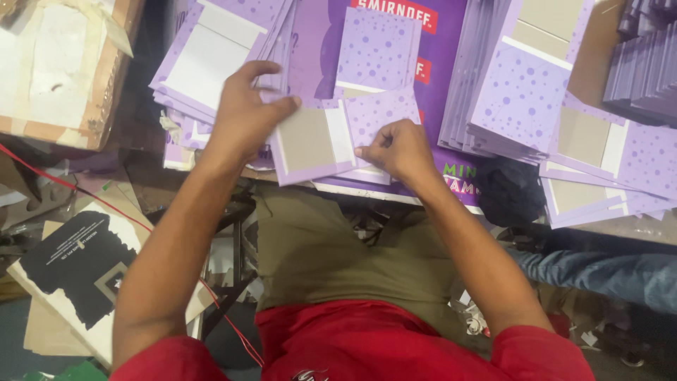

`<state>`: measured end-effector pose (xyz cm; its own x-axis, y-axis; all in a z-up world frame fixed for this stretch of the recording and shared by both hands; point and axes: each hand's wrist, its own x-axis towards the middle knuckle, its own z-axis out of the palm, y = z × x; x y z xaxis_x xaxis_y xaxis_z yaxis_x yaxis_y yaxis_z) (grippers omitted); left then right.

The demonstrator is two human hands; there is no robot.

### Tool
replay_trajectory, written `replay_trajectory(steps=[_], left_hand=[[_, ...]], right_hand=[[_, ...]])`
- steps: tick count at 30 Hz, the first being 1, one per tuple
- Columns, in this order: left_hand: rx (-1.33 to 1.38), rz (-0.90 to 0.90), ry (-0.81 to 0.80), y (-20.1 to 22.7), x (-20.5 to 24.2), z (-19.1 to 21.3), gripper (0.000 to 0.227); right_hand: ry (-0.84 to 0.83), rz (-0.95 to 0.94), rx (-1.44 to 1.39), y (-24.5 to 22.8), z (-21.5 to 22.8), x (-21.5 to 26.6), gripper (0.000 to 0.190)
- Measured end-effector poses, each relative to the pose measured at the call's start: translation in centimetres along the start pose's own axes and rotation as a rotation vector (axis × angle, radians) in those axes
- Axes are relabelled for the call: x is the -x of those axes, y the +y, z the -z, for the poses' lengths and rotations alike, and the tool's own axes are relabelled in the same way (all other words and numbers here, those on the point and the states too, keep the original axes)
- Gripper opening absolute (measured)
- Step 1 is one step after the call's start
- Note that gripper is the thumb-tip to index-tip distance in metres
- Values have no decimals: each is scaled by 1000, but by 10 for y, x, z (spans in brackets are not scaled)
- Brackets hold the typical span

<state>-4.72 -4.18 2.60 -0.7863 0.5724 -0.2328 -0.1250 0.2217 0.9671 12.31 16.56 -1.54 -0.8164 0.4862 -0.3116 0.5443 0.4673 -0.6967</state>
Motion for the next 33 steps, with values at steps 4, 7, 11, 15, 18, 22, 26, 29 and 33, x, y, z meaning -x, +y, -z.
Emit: replay_trajectory(steps=[4, 7, 11, 15, 18, 22, 26, 29, 33], left_hand=[[537, 52, -77, -8, 41, -24, 53], [-68, -161, 25, -15, 64, -41, 33], [-106, -239, -6, -16, 66, -42, 34], [-141, -259, -30, -12, 55, -33, 36], [-91, -248, -82, -18, 53, -28, 37], [170, -13, -71, -32, 52, -28, 39], [174, -12, 60, -39, 59, -36, 40], [230, -63, 123, -37, 67, -41, 42], [326, -37, 153, -39, 82, -48, 44]], right_hand=[[139, 251, 7, 4, -5, -16, 29], [92, 245, -72, 9, -12, -32, 26], [48, 198, -142, 17, -13, -40, 24], [168, 229, -140, 4, -12, -50, 22], [250, 258, -64, -12, -17, -64, 25], [328, 255, -34, -24, -25, -84, 29], [324, 254, -11, -19, -26, -76, 34], [287, 202, 25, -14, -23, -58, 33], [127, 93, -1, 6, -22, -19, 30]])
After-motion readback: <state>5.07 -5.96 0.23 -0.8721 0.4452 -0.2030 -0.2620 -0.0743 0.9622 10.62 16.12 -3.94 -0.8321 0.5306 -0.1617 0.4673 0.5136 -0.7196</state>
